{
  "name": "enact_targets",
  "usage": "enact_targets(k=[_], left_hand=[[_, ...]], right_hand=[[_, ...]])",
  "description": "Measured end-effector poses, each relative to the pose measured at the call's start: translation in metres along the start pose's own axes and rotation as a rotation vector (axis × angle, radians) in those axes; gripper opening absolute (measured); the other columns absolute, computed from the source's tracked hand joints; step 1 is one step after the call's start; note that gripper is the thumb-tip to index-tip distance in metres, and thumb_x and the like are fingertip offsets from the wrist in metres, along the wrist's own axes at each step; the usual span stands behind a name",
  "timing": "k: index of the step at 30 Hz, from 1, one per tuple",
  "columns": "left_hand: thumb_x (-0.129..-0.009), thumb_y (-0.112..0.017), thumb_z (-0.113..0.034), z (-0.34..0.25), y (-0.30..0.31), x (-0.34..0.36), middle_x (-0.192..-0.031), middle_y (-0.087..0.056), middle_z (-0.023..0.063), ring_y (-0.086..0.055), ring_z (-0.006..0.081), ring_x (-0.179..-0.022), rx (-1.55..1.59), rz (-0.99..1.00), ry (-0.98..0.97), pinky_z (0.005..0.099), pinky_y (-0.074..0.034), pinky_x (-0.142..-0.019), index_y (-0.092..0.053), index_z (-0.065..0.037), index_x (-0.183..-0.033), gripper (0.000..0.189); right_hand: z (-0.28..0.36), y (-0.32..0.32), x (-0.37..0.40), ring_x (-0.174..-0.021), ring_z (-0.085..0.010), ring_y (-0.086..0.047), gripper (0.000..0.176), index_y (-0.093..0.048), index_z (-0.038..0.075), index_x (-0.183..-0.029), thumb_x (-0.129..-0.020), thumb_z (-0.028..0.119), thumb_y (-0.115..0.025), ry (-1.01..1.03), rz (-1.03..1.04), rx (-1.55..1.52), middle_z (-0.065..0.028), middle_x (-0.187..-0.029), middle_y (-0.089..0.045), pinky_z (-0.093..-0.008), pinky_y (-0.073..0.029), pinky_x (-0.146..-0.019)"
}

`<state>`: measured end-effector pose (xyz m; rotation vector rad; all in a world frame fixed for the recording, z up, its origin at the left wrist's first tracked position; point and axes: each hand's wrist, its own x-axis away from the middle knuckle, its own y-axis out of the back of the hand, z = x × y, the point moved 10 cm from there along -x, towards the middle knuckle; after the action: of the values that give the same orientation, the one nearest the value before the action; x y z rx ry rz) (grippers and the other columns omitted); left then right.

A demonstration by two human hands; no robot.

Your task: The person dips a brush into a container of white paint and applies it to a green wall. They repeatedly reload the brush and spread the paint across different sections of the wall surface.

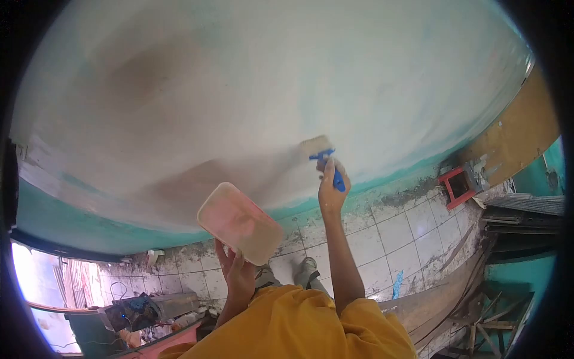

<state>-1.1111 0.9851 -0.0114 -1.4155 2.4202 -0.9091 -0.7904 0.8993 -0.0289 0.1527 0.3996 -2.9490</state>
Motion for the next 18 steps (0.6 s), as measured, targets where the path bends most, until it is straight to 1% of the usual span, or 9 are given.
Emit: enact_targets(k=[2, 4, 7, 9, 12, 14, 16, 17, 18], left_hand=[[-0.092, -0.058, -0.009, 0.001, 0.001, 0.002, -0.146, -0.034, 0.0101, -0.038, 0.0274, -0.134, -0.028, -0.006, -0.001, 0.049, -0.037, -0.109, -0.005, -0.019, -0.154, 0.082], [-0.09, -0.058, -0.003, 0.003, 0.008, 0.004, -0.142, -0.035, 0.0103, -0.044, 0.0225, -0.127, -0.025, -0.061, 0.0, 0.0378, -0.047, -0.095, -0.003, -0.017, -0.155, 0.086], [-0.089, -0.058, -0.003, 0.0, 0.01, 0.005, -0.14, -0.036, 0.0105, -0.045, 0.0226, -0.126, -0.016, -0.054, 0.009, 0.037, -0.048, -0.094, -0.003, -0.016, -0.155, 0.087], [-0.089, -0.059, -0.004, 0.0, 0.014, 0.003, -0.139, -0.037, 0.0102, -0.045, 0.0229, -0.126, -0.013, -0.053, 0.03, 0.0372, -0.049, -0.093, -0.003, -0.016, -0.155, 0.087], [-0.089, -0.059, -0.005, -0.004, 0.016, -0.006, -0.136, -0.039, 0.0098, -0.046, 0.0232, -0.125, -0.008, -0.022, 0.047, 0.0379, -0.049, -0.093, -0.004, -0.016, -0.155, 0.087], [-0.089, -0.059, -0.006, -0.004, 0.018, -0.012, -0.134, -0.04, 0.0097, -0.046, 0.0233, -0.125, 0.003, 0.005, 0.042, 0.0383, -0.048, -0.094, -0.004, -0.015, -0.155, 0.086], [-0.094, -0.057, -0.013, -0.003, 0.024, -0.018, -0.148, -0.034, 0.0112, -0.038, 0.0295, -0.136, -0.033, 0.062, 0.056, 0.0506, -0.04, -0.106, -0.007, -0.018, -0.154, 0.078], [-0.094, -0.057, -0.013, -0.005, 0.023, -0.021, -0.148, -0.034, 0.0112, -0.038, 0.0295, -0.136, -0.034, 0.07, 0.055, 0.0506, -0.04, -0.106, -0.007, -0.018, -0.154, 0.078], [-0.094, -0.057, -0.013, -0.011, 0.021, -0.024, -0.141, -0.038, 0.01, -0.042, 0.0264, -0.131, -0.01, 0.077, 0.035, 0.0454, -0.043, -0.102, -0.009, -0.014, -0.153, 0.076]], right_hand=[[0.052, -0.017, -0.018, -0.08, -0.0146, -0.068, 0.03, -0.069, 0.0, -0.106, -0.1, 0.026, -0.055, 0.06, 0.053, 0.066, -0.0085, -0.089, -0.072, -0.0263, -0.05, -0.066], [0.112, -0.033, -0.033, -0.081, -0.0151, -0.069, 0.03, -0.069, 0.0, -0.106, -0.1, 0.026, -0.056, 0.122, 0.093, 0.02, -0.0087, -0.087, -0.072, -0.0266, -0.051, -0.066], [0.197, -0.051, -0.037, -0.083, -0.0178, -0.07, 0.032, -0.069, -0.001, -0.106, -0.101, 0.027, -0.054, 0.337, 0.124, -0.1, -0.0106, -0.088, -0.072, -0.0292, -0.053, -0.068], [0.211, -0.054, -0.036, -0.085, -0.0203, -0.07, 0.036, -0.066, -0.004, -0.111, -0.101, 0.028, -0.052, 0.394, 0.113, -0.149, -0.013, -0.092, -0.071, -0.0317, -0.055, -0.071], [0.168, -0.052, -0.039, -0.101, -0.0208, -0.065, 0.05, -0.053, -0.003, -0.13, -0.102, 0.037, -0.042, 0.33, 0.173, -0.361, -0.0142, -0.112, -0.067, -0.0346, -0.049, -0.09], [0.093, -0.045, -0.033, -0.102, -0.0187, -0.064, 0.053, -0.048, -0.002, -0.135, -0.103, 0.04, -0.042, 0.216, 0.134, -0.378, -0.0108, -0.116, -0.063, -0.0335, -0.049, -0.09], [0.02, -0.028, -0.011, -0.104, -0.0186, -0.063, 0.052, -0.048, -0.002, -0.135, -0.103, 0.039, -0.043, 0.125, 0.045, -0.357, -0.0108, -0.118, -0.062, -0.0328, -0.05, -0.089], [-0.015, -0.018, 0.001, -0.102, -0.0193, -0.064, 0.05, -0.05, -0.001, -0.133, -0.103, 0.038, -0.043, 0.069, 0.001, -0.332, -0.0119, -0.115, -0.064, -0.0329, -0.051, -0.088], [-0.044, -0.009, 0.013, -0.101, -0.0201, -0.065, 0.047, -0.052, -0.001, -0.131, -0.103, 0.036, -0.043, 0.012, -0.043, -0.306, -0.0129, -0.112, -0.065, -0.033, -0.051, -0.087]])
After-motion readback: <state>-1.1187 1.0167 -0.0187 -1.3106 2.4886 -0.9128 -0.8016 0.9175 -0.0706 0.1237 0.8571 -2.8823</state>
